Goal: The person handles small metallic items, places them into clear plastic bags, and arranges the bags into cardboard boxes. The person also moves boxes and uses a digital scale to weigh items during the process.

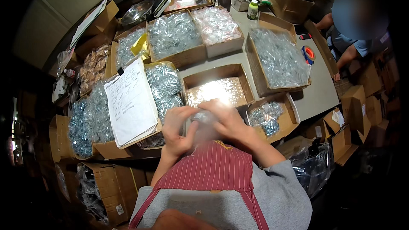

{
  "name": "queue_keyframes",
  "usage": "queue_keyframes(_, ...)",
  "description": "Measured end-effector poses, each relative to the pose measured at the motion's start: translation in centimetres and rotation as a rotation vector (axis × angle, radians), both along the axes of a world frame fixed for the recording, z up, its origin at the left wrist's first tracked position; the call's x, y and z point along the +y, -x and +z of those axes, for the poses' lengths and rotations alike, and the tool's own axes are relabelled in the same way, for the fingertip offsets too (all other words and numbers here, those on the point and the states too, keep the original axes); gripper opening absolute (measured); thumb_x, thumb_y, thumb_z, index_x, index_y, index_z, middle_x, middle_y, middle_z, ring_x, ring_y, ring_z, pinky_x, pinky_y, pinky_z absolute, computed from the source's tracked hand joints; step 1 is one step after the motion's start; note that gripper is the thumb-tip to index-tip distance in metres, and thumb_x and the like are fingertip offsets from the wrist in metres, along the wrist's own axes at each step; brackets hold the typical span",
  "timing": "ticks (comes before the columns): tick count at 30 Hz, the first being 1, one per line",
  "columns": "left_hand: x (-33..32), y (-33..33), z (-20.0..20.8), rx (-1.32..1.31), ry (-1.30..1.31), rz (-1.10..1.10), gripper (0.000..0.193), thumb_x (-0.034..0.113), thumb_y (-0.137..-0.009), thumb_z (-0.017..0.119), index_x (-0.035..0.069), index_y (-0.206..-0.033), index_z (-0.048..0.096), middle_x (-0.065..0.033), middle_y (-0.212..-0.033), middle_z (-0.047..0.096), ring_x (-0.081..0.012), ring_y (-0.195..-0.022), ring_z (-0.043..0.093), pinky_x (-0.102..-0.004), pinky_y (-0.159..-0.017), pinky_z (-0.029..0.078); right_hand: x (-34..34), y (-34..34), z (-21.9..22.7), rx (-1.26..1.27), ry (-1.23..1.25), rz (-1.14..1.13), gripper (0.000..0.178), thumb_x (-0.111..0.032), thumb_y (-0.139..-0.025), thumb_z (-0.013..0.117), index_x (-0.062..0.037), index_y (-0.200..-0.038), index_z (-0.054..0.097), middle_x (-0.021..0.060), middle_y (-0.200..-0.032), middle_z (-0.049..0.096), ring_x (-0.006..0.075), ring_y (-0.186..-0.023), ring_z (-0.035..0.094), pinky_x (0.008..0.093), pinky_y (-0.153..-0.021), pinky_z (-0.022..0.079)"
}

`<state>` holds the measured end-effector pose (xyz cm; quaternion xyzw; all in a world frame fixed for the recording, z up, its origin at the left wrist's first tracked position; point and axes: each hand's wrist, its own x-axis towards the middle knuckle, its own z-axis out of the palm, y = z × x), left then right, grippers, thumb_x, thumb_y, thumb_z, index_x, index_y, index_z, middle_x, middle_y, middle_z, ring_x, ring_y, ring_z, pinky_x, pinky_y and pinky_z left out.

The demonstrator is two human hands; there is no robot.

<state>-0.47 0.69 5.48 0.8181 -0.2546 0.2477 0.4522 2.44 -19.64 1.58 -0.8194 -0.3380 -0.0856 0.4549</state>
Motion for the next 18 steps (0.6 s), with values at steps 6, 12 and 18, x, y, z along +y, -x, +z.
queue_keyframes(6,0.3,-0.6,-0.5,-0.059,-0.149,-0.048,0.029,0.003,-0.072,0.069,0.002,-0.1,0.067,-0.0131,-0.092,0.067,-0.0316,-0.082,0.063,-0.0386,-0.071,0.05,-1.9,0.0,1.6,0.012,0.42,0.032,0.056,-0.004,-0.071,0.066,-0.0046,-0.127,0.058,0.0134,-0.109,0.067,0.0336,-0.106,0.059,0.0435,-0.096,0.043)
queue_keyframes(12,-0.2,-0.6,-2.2,0.047,-0.276,0.0,0.018,0.011,-0.07,0.066,0.003,-0.086,0.061,-0.0135,-0.083,0.061,-0.0324,-0.074,0.06,-0.0403,-0.063,0.049,-1.8,-0.3,3.9,0.092,0.586,0.113,0.059,-0.013,-0.075,0.07,-0.0065,-0.131,0.056,0.0159,-0.099,0.068,0.0333,-0.096,0.062,0.0448,-0.089,0.046)
queue_keyframes(18,0.6,-1.2,-4.9,0.367,-0.143,0.076,0.015,0.015,-0.072,0.064,0.003,-0.078,0.057,-0.0145,-0.067,0.057,-0.0317,-0.062,0.057,-0.0386,-0.059,0.047,-2.9,-1.0,3.7,0.566,0.421,0.313,0.057,-0.031,-0.085,0.074,-0.007,-0.132,0.055,0.0164,-0.098,0.07,0.0329,-0.086,0.069,0.0413,-0.075,0.053)
